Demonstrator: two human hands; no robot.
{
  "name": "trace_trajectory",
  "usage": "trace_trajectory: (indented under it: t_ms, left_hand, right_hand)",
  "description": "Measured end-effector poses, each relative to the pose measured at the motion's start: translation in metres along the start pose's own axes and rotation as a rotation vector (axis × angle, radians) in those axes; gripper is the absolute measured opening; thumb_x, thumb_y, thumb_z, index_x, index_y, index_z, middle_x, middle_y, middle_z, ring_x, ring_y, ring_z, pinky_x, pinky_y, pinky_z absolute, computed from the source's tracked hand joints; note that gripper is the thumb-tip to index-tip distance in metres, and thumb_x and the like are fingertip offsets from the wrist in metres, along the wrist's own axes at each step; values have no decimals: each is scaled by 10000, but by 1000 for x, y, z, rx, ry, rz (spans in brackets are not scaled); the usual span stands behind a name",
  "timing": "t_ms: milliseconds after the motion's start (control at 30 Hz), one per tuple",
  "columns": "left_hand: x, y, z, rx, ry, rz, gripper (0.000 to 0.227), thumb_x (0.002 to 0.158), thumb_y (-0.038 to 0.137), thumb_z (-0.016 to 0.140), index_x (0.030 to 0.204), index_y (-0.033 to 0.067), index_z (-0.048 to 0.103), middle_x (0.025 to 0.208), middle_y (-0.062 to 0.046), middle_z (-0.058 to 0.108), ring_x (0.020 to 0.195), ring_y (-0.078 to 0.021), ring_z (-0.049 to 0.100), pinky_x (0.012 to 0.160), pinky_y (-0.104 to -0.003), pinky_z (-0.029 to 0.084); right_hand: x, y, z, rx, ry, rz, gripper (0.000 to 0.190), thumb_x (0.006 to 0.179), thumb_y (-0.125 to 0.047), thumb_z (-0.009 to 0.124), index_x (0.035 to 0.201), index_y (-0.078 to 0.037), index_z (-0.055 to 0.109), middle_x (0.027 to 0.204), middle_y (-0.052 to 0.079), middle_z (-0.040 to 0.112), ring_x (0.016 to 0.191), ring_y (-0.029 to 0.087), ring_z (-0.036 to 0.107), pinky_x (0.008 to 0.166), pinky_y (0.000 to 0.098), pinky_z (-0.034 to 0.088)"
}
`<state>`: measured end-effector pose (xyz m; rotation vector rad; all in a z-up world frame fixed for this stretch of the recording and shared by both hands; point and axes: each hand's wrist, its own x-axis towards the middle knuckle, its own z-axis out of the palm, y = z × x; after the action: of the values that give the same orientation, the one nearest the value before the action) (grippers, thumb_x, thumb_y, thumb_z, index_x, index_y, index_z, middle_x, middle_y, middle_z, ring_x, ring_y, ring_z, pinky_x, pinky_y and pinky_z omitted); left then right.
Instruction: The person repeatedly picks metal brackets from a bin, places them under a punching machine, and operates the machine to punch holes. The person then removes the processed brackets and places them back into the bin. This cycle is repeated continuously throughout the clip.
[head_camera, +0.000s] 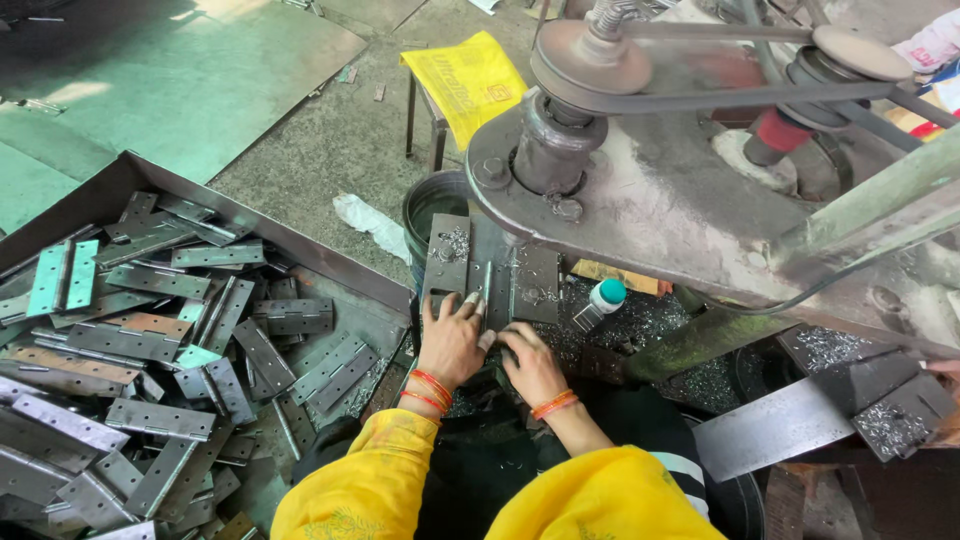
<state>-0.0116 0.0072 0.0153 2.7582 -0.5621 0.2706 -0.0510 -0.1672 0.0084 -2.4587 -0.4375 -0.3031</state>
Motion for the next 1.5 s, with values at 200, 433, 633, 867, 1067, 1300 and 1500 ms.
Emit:
trace_trajectory:
  t_ms: [200, 433, 633, 867, 1067, 1300, 1500]
  left_hand:
    - [11, 1, 7, 88, -77, -1, 730, 848, 514, 680, 1441, 111, 544, 1427, -23, 569, 1464, -313, 324, 1160, -719, 140]
    - [16, -7, 13, 83, -6, 11, 733, 834, 468, 702, 1457, 117, 539, 1409, -1, 583, 1470, -325, 315, 1163, -723, 140]
    - [8, -5, 15, 98, -20, 3, 654, 900, 468, 636, 1435, 102, 550, 1443, -11, 562, 1480, -321, 302, 1163, -721, 145]
    - [17, -3, 25, 124, 20, -58, 584, 960, 419, 543, 1463, 123, 541, 1456, 2, 551, 1471, -341, 304, 1139, -753, 142]
    - [42, -6, 34, 108, 78, -102, 585, 963, 432, 541, 1441, 97, 559, 1486, -18, 548, 1474, -347, 309, 1152, -728, 153]
    - [36, -4, 46, 178, 128, -74, 516, 970, 380, 527, 1407, 112, 593, 1422, -26, 588, 1461, -361, 313, 1154, -717, 158]
    - [42, -5, 55, 102, 75, -115, 477, 975, 346, 532, 1385, 118, 619, 1374, -20, 611, 1476, -352, 312, 1163, -716, 153]
  right_hand:
    - [-50, -13, -40, -157, -250, 98, 484, 814, -203, 760, 1266, -89, 629, 1362, 153, 574, 1202, 379, 582, 954, 459, 517]
    - [-116, -14, -4, -215, -498, 395, 670, 766, -154, 737, 1410, -232, 568, 1334, 83, 570, 1241, 323, 563, 974, 457, 522]
    - [-135, 2, 15, -149, -407, 350, 567, 797, -155, 723, 1344, -234, 600, 1307, 87, 598, 1208, 328, 594, 940, 451, 544]
    - [-89, -18, -30, -187, -517, 354, 438, 863, -310, 719, 1283, -209, 648, 1246, 86, 629, 1152, 330, 635, 962, 427, 538]
    - [-97, -9, -9, -242, -468, 309, 480, 818, -243, 749, 1281, -173, 646, 1304, 108, 596, 1174, 335, 607, 945, 449, 533]
    - [-144, 12, 24, -160, -284, 246, 358, 771, -145, 745, 1126, -185, 721, 1316, 93, 613, 1200, 325, 607, 931, 433, 554]
    - [-92, -14, -23, -179, -458, 326, 348, 839, -261, 728, 1180, -192, 705, 1238, 76, 657, 1128, 316, 648, 943, 422, 550]
